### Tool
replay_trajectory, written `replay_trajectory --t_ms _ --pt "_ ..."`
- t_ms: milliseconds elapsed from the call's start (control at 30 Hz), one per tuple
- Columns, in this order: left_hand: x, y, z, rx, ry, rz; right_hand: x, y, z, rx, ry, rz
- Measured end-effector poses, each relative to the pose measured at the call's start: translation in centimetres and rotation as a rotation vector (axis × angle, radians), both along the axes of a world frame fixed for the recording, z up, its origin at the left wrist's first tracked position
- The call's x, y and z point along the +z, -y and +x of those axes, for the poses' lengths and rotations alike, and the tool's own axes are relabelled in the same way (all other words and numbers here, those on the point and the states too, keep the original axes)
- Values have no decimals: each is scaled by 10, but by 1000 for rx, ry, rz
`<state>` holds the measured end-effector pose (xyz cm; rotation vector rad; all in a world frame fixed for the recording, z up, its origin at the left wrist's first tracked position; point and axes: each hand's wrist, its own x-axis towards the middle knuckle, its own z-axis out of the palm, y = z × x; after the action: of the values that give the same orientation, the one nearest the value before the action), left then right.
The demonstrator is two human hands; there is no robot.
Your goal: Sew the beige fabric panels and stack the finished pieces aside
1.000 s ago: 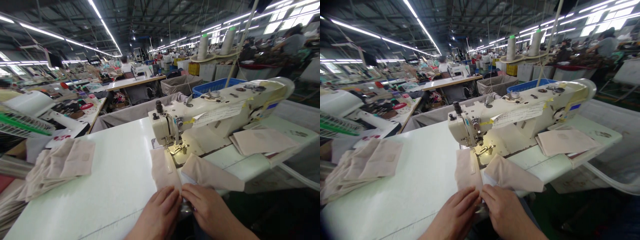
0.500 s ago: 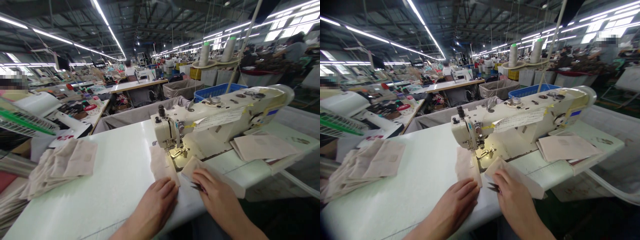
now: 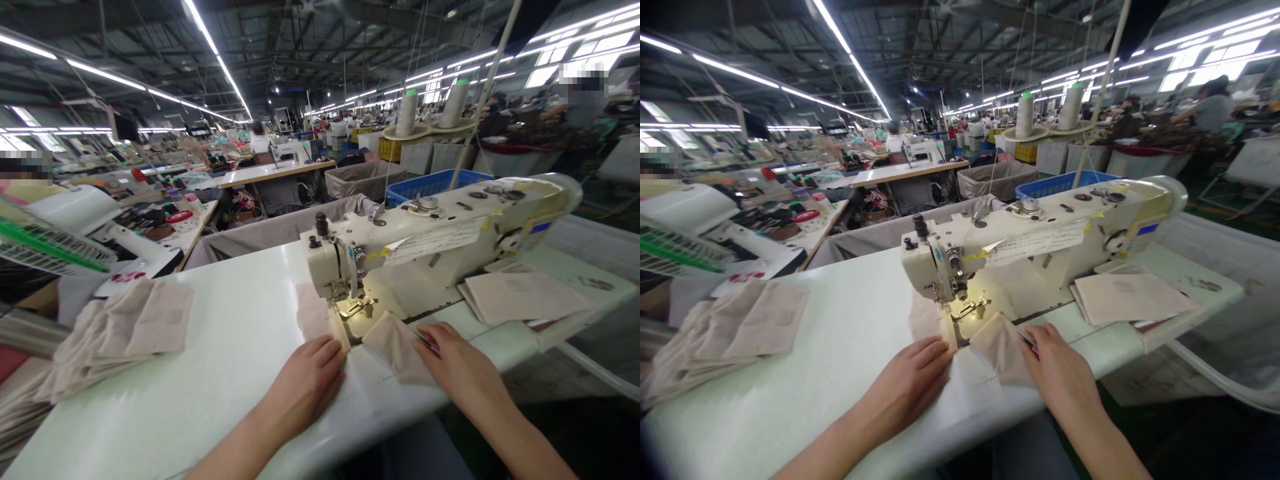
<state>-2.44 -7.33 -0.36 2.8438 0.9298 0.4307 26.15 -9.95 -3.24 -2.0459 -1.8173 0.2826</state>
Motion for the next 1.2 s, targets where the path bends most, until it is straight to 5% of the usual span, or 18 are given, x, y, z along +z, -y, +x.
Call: replay_trajectory --t_ms 1200 --pt "2 -66 -6 77 24 -2 8 16 20 -65 -184 230"
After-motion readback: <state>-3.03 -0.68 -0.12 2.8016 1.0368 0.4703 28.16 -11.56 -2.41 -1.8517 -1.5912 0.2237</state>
